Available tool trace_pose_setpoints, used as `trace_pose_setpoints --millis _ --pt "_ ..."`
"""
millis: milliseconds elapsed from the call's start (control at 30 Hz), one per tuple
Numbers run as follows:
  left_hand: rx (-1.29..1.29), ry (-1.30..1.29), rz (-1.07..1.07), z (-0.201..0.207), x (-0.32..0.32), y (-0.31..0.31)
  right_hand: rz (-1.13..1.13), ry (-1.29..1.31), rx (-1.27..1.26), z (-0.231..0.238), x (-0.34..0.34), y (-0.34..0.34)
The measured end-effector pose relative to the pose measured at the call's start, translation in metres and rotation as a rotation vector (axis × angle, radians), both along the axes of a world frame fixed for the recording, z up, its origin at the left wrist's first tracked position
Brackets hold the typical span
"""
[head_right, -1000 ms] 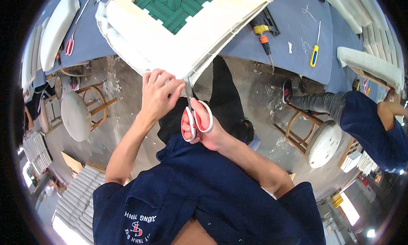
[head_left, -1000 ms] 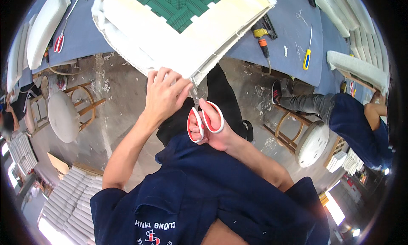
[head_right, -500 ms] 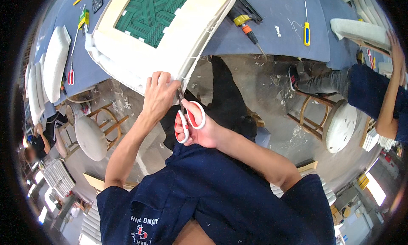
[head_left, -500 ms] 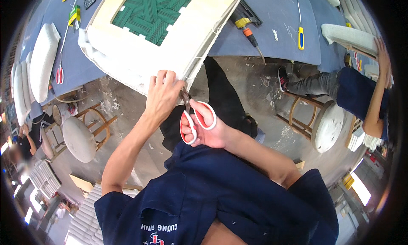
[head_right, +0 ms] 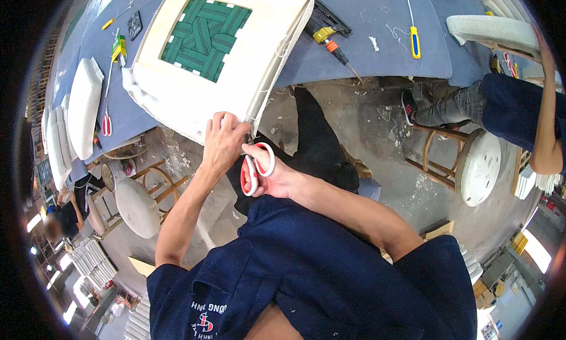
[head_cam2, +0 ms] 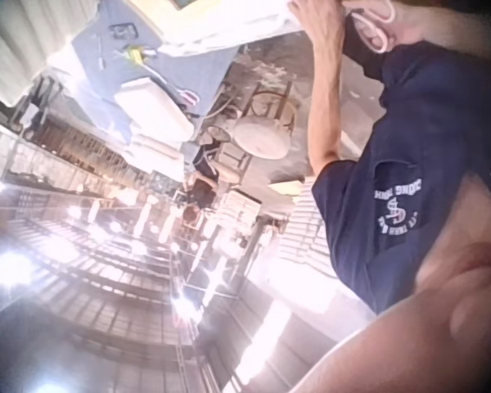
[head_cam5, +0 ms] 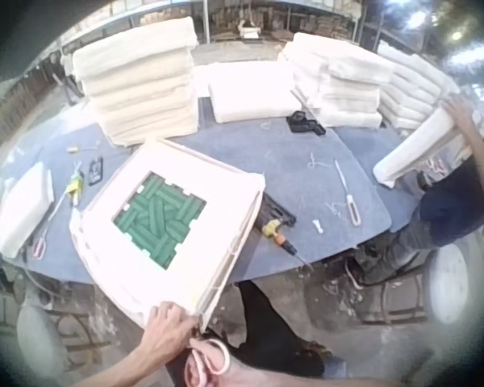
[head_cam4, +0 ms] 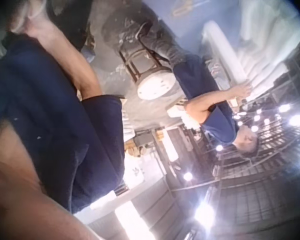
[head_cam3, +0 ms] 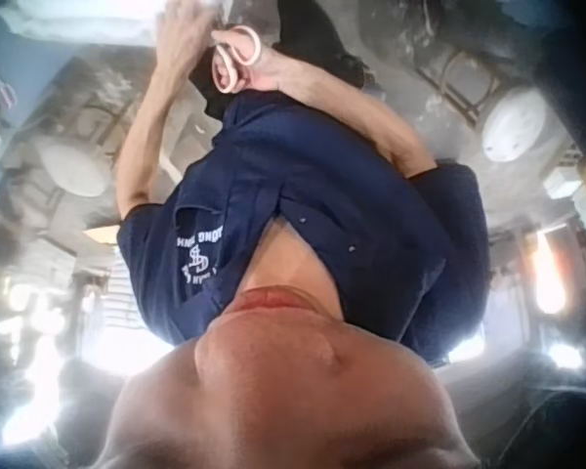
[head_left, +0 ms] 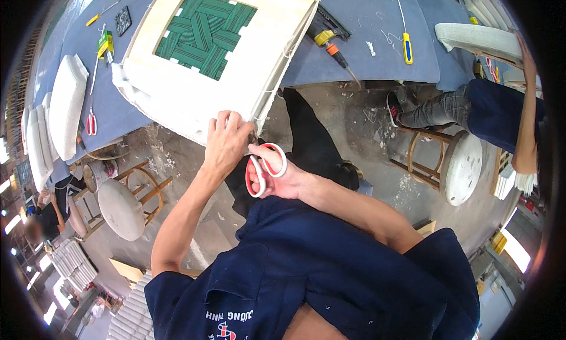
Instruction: The person wraps white fabric around rectangular foam blocks, secures the fabric with a staple gun, and trims excess fabric with scissors. The person repeats this process for multiple cushion units on a workbench.
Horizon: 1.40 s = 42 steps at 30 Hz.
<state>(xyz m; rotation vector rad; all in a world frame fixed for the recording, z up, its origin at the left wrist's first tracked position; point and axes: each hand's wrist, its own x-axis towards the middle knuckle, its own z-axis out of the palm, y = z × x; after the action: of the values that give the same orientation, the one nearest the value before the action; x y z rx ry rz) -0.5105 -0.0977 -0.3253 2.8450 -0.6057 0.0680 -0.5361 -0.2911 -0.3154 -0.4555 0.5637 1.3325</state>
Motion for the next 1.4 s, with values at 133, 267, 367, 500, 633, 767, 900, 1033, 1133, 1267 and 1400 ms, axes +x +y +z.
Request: trace_pose_setpoints --millis 133,267,367,500,633,767,900,1033,1133,1267,1400 --pt "0.052 0.052 0.01 0.007 0.005 -0.006 0.026 -0.04 -0.062 0.01 0.011 -0.015" --pt "-0.028 0.085 -0.001 0.02 0.006 -0.002 0.089 -0.012 0.05 0.007 0.004 -0.02" --pt "0.015 0.105 -0.018 0.024 0.007 -0.003 0.11 0.028 0.153 0.009 0.0 -0.018" --pt "0.066 0.106 -0.032 0.02 0.007 -0.001 0.061 0.088 0.181 0.005 -0.003 -0.02" --pt "0.052 0.067 -0.047 0.014 0.005 0.0 0.019 0.145 0.247 -0.003 -0.009 -0.023" --pt "0.11 0.049 -0.039 0.009 0.004 -0.003 0.047 0.128 0.186 0.001 -0.003 -0.019" --pt "0.137 0.027 -0.04 0.002 0.0 -0.006 0.014 0.08 0.12 0.005 -0.004 -0.004" --pt "0.161 0.048 -0.017 0.002 0.001 -0.009 -0.005 -0.058 0.212 -0.036 -0.01 -0.014" --pt "0.092 0.041 0.0 0.001 0.001 -0.007 0.033 -0.095 0.139 -0.026 -0.009 -0.016" --pt "0.067 0.032 0.001 0.001 -0.001 -0.008 0.104 0.035 0.173 -0.008 -0.004 -0.014" --pt "0.083 0.031 -0.005 0.002 -0.001 -0.009 0.089 0.073 0.228 -0.006 -0.008 -0.021"
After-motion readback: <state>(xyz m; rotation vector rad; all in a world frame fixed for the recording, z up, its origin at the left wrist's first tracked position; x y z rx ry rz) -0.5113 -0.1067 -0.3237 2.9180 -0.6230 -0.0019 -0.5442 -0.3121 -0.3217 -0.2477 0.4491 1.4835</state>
